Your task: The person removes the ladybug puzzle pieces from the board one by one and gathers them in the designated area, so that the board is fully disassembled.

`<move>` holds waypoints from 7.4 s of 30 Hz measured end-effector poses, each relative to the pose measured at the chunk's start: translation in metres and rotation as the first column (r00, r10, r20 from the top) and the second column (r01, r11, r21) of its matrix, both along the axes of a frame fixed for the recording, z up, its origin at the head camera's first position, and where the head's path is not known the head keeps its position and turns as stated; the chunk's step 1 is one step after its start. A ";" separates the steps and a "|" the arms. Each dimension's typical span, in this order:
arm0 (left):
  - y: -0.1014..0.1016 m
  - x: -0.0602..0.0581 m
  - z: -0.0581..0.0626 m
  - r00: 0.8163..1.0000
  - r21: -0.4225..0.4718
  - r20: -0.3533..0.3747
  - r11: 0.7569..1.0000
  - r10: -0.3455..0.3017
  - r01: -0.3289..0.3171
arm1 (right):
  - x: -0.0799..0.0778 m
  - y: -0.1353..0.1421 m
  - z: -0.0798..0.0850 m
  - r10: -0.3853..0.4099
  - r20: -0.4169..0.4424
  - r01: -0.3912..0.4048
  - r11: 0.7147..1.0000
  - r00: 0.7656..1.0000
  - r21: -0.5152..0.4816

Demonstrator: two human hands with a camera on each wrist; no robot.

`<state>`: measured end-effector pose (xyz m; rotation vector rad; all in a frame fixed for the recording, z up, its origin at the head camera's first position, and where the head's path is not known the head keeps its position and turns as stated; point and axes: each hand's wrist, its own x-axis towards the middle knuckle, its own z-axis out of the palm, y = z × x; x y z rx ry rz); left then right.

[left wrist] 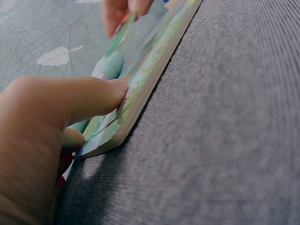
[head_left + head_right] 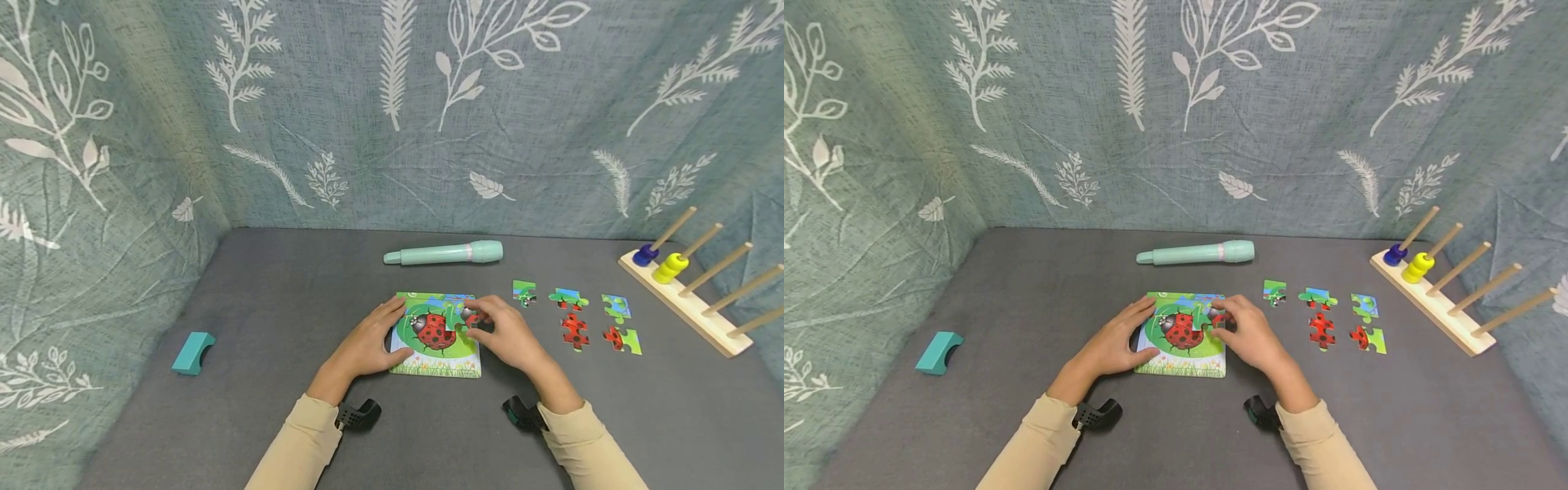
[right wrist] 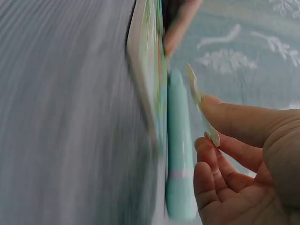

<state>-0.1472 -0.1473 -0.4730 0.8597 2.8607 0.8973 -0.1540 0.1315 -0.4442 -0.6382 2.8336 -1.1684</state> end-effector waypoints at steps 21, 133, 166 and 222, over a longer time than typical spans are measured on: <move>-0.001 -0.002 0.000 1.000 0.010 0.004 1.000 0.001 -0.002 | 0.004 0.094 -0.012 -0.160 -0.002 0.160 0.985 0.987 0.060; 0.036 0.015 0.000 0.946 -0.067 -0.139 0.956 -0.294 0.287 | 0.071 0.191 -0.006 -0.291 0.130 0.292 0.956 0.948 0.013; 0.039 0.011 -0.001 0.939 -0.075 -0.181 0.956 -0.291 0.282 | 0.073 0.230 -0.021 -0.231 0.121 0.243 0.965 0.965 -0.099; 0.014 0.013 -0.007 0.975 0.076 -0.165 0.984 -0.145 0.159 | 0.024 -0.033 -0.021 0.143 -0.053 -0.140 0.989 0.988 0.053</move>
